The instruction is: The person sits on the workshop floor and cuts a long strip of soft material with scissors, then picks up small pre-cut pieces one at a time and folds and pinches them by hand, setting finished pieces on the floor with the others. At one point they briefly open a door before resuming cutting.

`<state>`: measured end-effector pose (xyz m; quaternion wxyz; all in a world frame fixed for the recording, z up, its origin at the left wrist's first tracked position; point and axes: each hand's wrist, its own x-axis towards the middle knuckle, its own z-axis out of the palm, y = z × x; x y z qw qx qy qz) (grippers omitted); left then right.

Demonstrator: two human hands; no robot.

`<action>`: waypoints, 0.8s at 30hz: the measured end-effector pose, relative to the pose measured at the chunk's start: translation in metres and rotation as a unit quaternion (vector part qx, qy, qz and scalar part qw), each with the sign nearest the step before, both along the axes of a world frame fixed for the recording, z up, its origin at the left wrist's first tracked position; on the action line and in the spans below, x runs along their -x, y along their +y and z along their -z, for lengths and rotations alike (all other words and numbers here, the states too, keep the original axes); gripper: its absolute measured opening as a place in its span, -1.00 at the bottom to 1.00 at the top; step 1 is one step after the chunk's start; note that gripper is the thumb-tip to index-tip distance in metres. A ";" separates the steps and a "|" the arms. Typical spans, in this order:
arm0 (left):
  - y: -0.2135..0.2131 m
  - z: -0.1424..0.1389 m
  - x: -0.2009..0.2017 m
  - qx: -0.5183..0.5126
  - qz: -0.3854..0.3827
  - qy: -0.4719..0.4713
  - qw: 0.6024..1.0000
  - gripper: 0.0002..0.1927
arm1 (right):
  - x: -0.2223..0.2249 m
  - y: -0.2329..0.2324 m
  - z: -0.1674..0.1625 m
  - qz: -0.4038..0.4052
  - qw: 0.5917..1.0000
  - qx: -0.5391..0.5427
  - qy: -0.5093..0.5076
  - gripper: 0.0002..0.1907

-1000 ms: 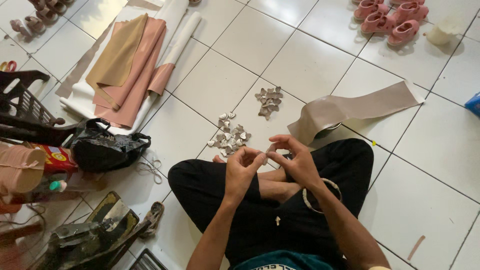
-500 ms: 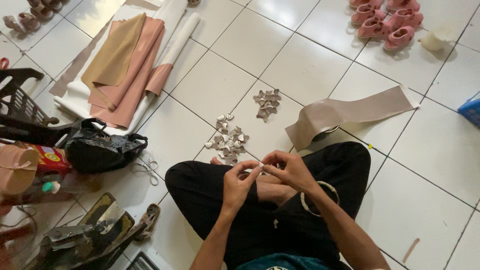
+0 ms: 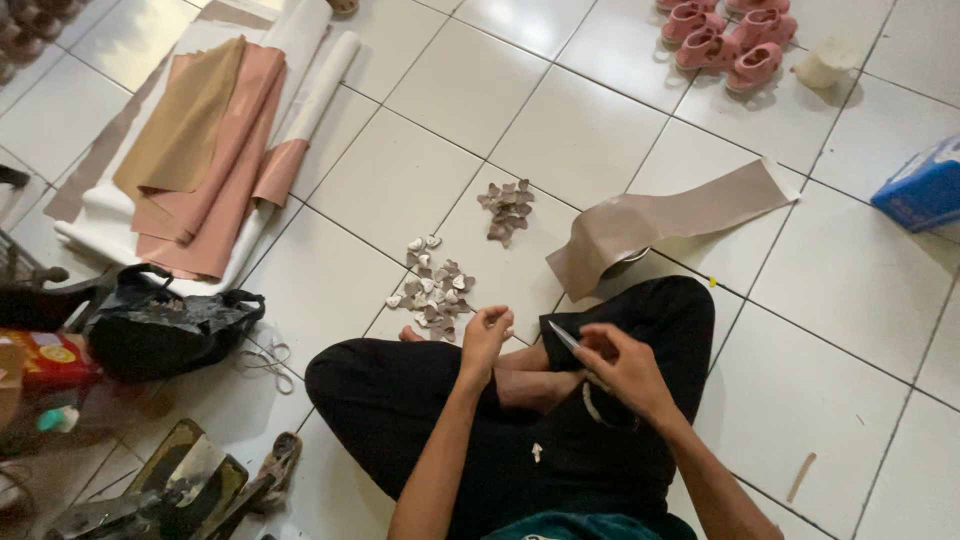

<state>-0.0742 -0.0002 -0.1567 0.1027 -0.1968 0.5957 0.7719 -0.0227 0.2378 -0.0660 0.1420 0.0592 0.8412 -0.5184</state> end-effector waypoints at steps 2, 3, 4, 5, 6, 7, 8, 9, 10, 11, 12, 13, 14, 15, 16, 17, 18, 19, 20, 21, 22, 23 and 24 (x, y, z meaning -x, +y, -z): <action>0.029 0.001 0.040 0.047 0.021 -0.048 0.998 -0.62 | -0.033 0.019 -0.001 -0.013 0.996 -0.088 -0.005 -0.62; 0.041 0.002 0.052 0.239 0.060 0.023 0.969 -0.59 | -0.046 0.026 -0.001 -0.027 0.991 -0.125 0.048 -0.61; 0.053 0.002 0.061 0.421 0.095 0.095 0.897 -0.56 | -0.059 0.032 0.000 -0.042 0.981 -0.162 0.101 -0.59; 0.065 0.000 0.070 0.466 0.089 0.167 0.864 -0.49 | -0.070 0.038 0.001 -0.059 0.966 -0.199 0.153 -0.57; 0.076 -0.004 0.079 0.508 0.081 0.239 0.823 -0.41 | -0.077 0.041 0.004 -0.053 0.964 -0.212 0.152 -0.54; 0.085 -0.007 0.086 0.547 0.073 0.310 0.774 -0.34 | -0.081 0.042 0.009 -0.047 0.961 -0.225 0.153 -0.52; 0.093 -0.011 0.090 0.573 0.095 0.295 0.759 -0.36 | -0.081 0.045 0.013 -0.043 0.958 -0.236 0.154 -0.49; 0.100 -0.013 0.096 0.598 0.115 0.280 0.742 -0.38 | -0.078 0.048 0.016 -0.055 0.956 -0.241 0.158 -0.48; 0.104 -0.015 0.102 0.624 0.136 0.264 0.723 -0.39 | -0.074 0.051 0.018 -0.068 0.954 -0.245 0.161 -0.47; 0.108 -0.015 0.106 0.597 0.137 0.243 0.752 -0.45 | -0.070 0.054 0.019 -0.080 0.952 -0.248 0.161 -0.45; 0.112 -0.014 0.110 0.568 0.138 0.222 0.780 -0.51 | -0.066 0.057 0.017 -0.098 0.955 -0.244 0.135 -0.43; 0.114 -0.013 0.114 0.539 0.139 0.202 0.806 -0.57 | -0.061 0.059 0.015 -0.116 0.958 -0.238 0.110 -0.40; 0.115 -0.011 0.115 0.528 0.138 0.209 0.812 -0.65 | -0.056 0.060 0.011 -0.134 0.960 -0.231 0.086 -0.38; 0.117 -0.010 0.114 0.516 0.135 0.217 0.817 -0.74 | -0.051 0.060 0.006 -0.114 0.971 -0.191 0.082 -0.34; 0.117 -0.008 0.114 0.505 0.131 0.224 0.823 -0.81 | -0.048 0.061 0.001 -0.097 0.981 -0.150 0.078 -0.31; 0.116 -0.007 0.111 0.475 0.136 0.216 0.842 -0.78 | -0.046 0.060 -0.004 -0.080 0.988 -0.109 0.071 -0.27; 0.115 -0.007 0.108 0.444 0.142 0.208 0.860 -0.73 | -0.043 0.059 -0.007 -0.055 0.991 -0.112 0.051 -0.28; 0.114 -0.008 0.105 0.411 0.149 0.199 0.877 -0.67 | -0.043 0.056 -0.010 -0.030 0.992 -0.115 0.028 -0.28; 0.115 -0.010 0.102 0.444 0.127 0.206 0.863 -0.51 | -0.043 0.054 -0.012 -0.006 0.993 -0.120 0.003 -0.29; 0.116 -0.013 0.100 0.476 0.105 0.214 0.847 -0.34 | -0.045 0.053 -0.013 0.011 0.996 -0.090 -0.019 -0.33; 0.118 -0.016 0.102 0.506 0.080 0.225 0.829 -0.17 | -0.046 0.051 -0.013 0.028 0.997 -0.062 -0.037 -0.37; 0.120 -0.019 0.107 0.517 0.093 0.211 0.824 -0.32 | -0.046 0.051 -0.012 0.047 0.997 -0.033 -0.054 -0.41; 0.122 -0.021 0.111 0.527 0.108 0.194 0.820 -0.48 | -0.048 0.052 -0.011 0.058 0.997 0.003 -0.041 -0.43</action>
